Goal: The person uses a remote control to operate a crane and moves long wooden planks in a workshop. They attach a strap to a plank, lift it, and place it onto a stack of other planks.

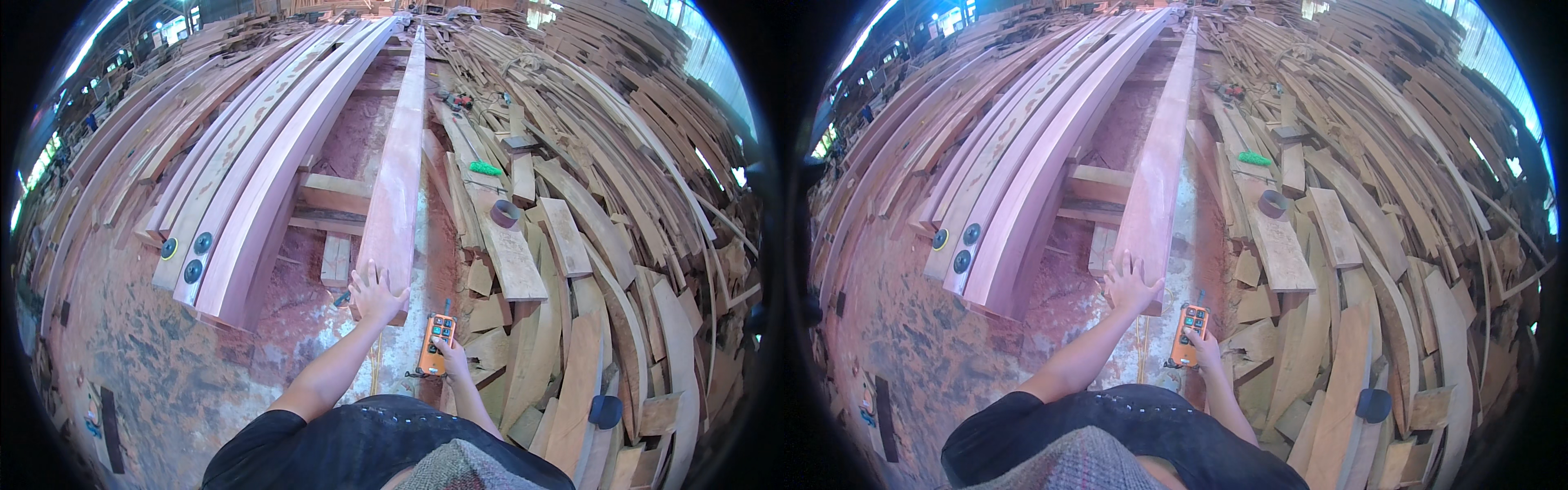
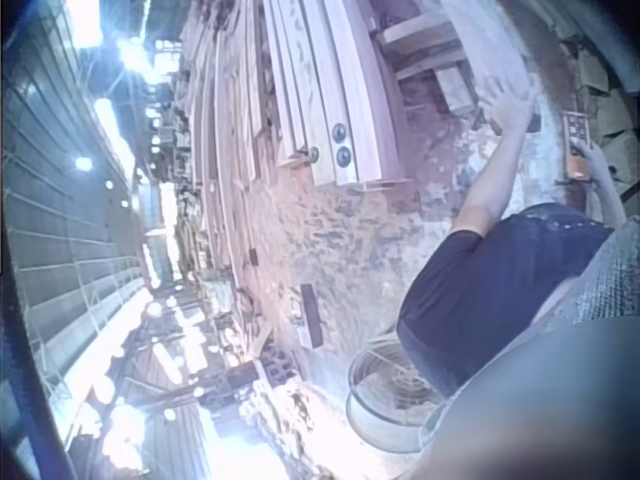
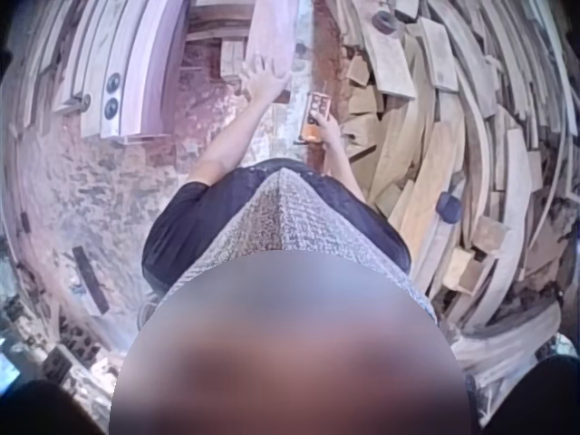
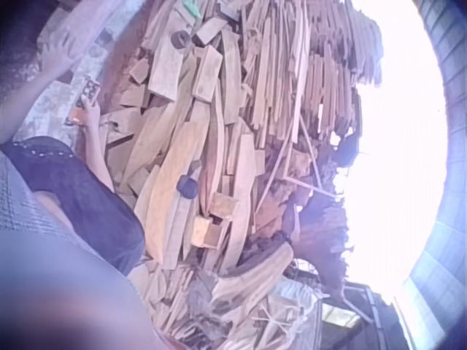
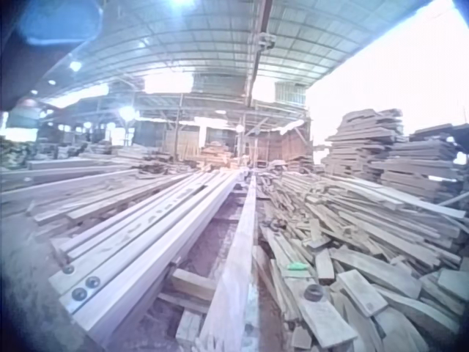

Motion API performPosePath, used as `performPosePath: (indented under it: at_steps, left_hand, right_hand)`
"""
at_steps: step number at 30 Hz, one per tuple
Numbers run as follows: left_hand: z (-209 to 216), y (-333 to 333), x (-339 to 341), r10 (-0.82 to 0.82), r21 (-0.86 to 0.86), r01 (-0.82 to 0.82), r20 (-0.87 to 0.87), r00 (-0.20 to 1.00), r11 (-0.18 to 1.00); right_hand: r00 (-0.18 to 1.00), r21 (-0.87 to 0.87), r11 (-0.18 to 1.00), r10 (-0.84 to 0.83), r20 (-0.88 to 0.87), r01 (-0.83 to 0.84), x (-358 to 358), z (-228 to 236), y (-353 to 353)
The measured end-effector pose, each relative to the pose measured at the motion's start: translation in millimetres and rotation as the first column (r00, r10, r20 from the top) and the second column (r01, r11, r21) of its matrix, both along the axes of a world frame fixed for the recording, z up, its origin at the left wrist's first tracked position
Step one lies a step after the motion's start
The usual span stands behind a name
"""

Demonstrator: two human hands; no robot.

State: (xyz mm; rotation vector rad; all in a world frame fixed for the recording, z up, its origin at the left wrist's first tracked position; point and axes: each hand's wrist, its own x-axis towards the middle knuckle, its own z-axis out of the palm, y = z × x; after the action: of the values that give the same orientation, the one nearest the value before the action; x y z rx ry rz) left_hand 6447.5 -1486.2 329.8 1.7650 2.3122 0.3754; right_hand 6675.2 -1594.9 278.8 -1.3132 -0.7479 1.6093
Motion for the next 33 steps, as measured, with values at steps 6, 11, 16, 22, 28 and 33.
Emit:
performPosePath:
  at_steps: [6, 11, 16, 22, 28, 33]
  left_hand:
    - [-3.2, -6.3, 1.5, -0.003, -0.015, 0.003, 0.001, 1.000, 1.000]
    - [-5.5, -12.3, 2.5, -0.009, -0.020, 0.009, 0.004, 1.000, 1.000]
    - [-6.5, -18.9, 1.6, -0.009, -0.017, 0.009, 0.007, 1.000, 1.000]
    - [-6.4, -24.1, -0.9, -0.009, -0.036, 0.009, 0.006, 1.000, 0.999]
    - [-7.0, -32.1, -7.3, -0.010, -0.050, 0.009, -0.007, 1.000, 0.999]
    - [-7.9, -37.5, -13.7, -0.007, -0.030, 0.007, 0.000, 1.000, 1.000]
  right_hand:
    - [0.999, -0.014, 0.999, -0.030, 0.022, 0.030, 0.3, 1.2, -2.5]
    - [0.999, 0.003, 0.999, -0.041, 0.032, 0.040, 1.4, 3.2, -5.3]
    - [0.998, 0.026, 0.998, -0.053, 0.026, 0.053, 1.2, -5.3, -6.1]
    - [0.997, 0.031, 0.997, -0.069, 0.030, 0.068, 1.9, -12.0, -6.2]
    - [0.996, 0.011, 0.996, -0.089, 0.029, 0.088, 0.3, -10.0, -7.9]
    - [0.995, 0.015, 0.995, -0.102, 0.003, 0.102, -0.1, -5.9, -9.1]
